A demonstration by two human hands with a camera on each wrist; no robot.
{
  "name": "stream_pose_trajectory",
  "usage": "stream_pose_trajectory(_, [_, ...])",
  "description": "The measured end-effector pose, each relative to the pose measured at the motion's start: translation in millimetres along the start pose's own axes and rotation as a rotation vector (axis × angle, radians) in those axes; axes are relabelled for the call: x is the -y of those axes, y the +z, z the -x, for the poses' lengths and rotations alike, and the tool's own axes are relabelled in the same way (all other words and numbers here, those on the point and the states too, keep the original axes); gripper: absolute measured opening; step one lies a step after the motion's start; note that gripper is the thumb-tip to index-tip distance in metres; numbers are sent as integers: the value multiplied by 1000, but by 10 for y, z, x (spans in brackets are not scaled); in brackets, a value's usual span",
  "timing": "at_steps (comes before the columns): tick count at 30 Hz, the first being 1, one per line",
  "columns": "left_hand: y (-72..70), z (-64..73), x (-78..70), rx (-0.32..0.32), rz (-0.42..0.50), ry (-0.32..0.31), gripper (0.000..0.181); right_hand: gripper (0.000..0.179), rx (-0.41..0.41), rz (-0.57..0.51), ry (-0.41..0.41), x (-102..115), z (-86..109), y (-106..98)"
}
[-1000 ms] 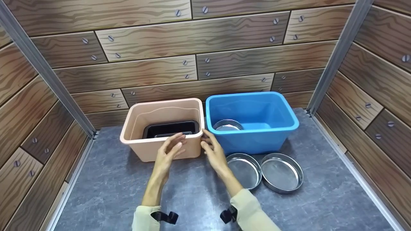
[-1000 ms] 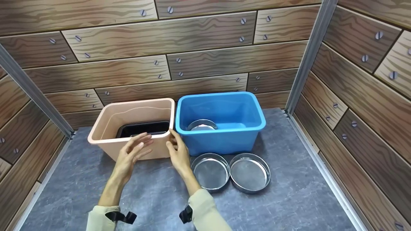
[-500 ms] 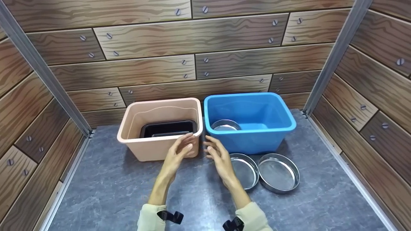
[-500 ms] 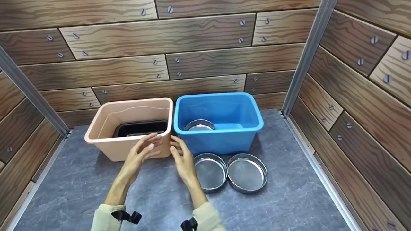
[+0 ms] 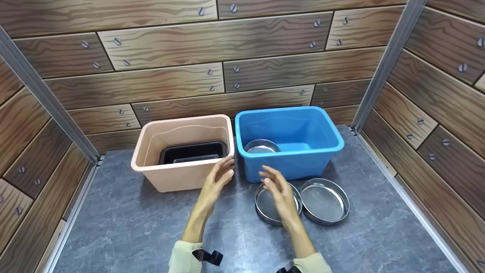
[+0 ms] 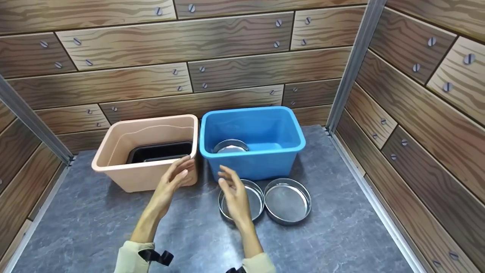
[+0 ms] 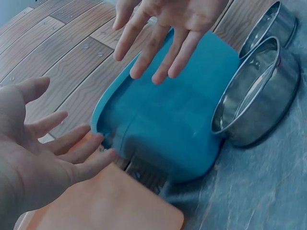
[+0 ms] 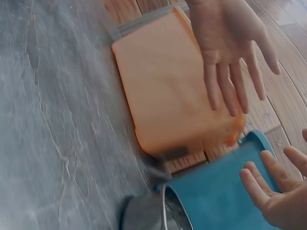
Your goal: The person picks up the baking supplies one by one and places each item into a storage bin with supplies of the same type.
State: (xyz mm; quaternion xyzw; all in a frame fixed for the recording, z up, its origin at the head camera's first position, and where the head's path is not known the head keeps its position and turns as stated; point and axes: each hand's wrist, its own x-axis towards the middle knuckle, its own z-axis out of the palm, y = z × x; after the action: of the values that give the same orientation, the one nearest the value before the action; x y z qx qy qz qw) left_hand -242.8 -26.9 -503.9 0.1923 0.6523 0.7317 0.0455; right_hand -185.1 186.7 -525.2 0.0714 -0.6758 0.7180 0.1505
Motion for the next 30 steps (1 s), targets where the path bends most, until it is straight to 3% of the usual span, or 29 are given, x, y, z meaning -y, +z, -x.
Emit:
stream_pose_trajectory(12, [257,-87,97,42,-15,-28,68,37,-193,16,48,2,159,-462])
stream_pose_trajectory(18, [301,-122,119,11,11,-63,72,39,-239,26,70,-11,212,-660])
stream_pose_trajectory(25, [323,-189,184,-46,35,-89,71,39,-304,88,41,-31,321,-946])
stream_pose_trajectory(30, [330,-231,186,-37,35,-84,73,38,-378,123,9,-36,421,-1146])
